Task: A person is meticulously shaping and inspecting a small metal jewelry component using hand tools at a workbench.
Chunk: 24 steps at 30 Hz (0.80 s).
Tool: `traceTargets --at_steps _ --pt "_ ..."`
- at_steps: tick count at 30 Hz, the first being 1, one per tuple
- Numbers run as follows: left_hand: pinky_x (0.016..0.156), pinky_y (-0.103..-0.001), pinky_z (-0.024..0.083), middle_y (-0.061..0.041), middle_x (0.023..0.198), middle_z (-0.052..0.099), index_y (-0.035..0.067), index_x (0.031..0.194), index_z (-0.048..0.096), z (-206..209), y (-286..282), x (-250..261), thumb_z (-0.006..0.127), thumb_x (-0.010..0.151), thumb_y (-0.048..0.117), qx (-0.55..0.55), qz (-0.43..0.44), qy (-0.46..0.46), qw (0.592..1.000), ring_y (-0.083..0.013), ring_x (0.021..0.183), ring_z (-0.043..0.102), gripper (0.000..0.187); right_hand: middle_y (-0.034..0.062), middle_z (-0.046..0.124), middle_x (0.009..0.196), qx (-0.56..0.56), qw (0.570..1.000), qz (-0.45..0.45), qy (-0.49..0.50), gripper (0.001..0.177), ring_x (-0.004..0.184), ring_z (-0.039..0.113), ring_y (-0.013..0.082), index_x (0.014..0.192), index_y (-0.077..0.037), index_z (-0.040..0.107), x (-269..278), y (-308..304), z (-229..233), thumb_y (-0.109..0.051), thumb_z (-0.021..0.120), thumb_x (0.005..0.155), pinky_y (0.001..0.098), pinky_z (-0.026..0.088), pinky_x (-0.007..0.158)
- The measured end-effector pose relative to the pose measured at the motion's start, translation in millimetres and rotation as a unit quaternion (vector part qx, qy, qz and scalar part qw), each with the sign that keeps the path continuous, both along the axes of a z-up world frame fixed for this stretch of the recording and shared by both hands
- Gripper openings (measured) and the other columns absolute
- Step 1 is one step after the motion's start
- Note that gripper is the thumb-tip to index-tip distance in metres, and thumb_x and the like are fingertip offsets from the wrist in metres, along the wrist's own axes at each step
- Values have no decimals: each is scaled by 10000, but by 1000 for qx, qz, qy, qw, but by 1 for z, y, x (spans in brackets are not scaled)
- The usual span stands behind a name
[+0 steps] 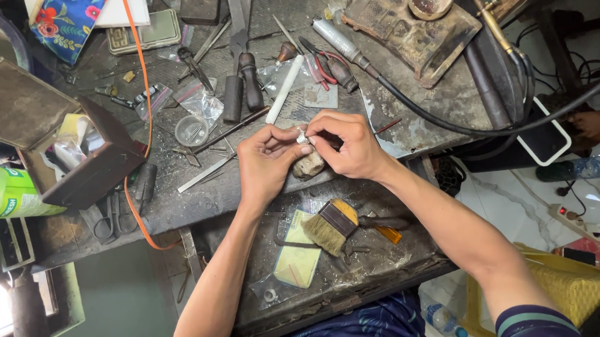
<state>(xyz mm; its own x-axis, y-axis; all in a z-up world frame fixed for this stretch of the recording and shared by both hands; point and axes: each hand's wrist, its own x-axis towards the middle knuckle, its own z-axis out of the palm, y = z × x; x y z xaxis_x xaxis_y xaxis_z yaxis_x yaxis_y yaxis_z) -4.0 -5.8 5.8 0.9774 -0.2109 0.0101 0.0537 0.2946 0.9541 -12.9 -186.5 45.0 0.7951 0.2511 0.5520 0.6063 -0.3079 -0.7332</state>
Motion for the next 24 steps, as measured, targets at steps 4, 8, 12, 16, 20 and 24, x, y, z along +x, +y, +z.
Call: traceTargets --at_steps 4,8,12,16,20,24 --pt "871 -314 653 -334 1111 703 -86 947 673 0 -1 1 878 732 -64 7 2 -5 1000 -335 1021 714 298 120 694 781 13 1000 -3 14 110 549 585 228 856 -4 688 1 0 4 100 654 866 302 458 483" --pt "853 -306 658 -335 1110 703 -96 957 668 4 -1 -1 871 729 -82 -1 1 -8 1000 -335 999 729 306 110 706 806 1 1000 18 6 137 560 570 239 875 -22 709 2 -1 3 95 640 888 313 456 497" --pt "858 -304 658 -326 1116 706 -92 970 671 2 -1 0 871 727 -84 -1 4 -12 1000 -330 998 731 314 102 699 786 14 1000 9 18 139 542 562 193 865 -20 713 2 0 0 103 651 876 278 444 475" --pt "858 -300 656 -319 1113 710 -86 969 672 -1 -3 -3 869 733 -76 -1 2 -15 1000 -321 999 729 307 115 698 787 6 1000 16 16 123 540 570 213 863 -17 713 2 -3 -1 94 662 868 291 443 463" --pt "861 -319 653 -319 1109 710 -81 963 672 1 -2 -2 866 746 -65 -12 14 -15 1000 -347 1017 720 292 136 711 818 -23 1000 17 8 95 590 627 276 898 -7 724 4 -2 4 68 666 892 344 484 508" --pt "869 -330 652 -318 1116 707 -71 973 675 4 -4 -3 855 763 -60 -6 20 -15 1000 -372 1032 701 277 120 722 859 -48 999 -11 6 97 656 659 273 939 -12 737 -1 -6 6 52 664 935 349 518 575"
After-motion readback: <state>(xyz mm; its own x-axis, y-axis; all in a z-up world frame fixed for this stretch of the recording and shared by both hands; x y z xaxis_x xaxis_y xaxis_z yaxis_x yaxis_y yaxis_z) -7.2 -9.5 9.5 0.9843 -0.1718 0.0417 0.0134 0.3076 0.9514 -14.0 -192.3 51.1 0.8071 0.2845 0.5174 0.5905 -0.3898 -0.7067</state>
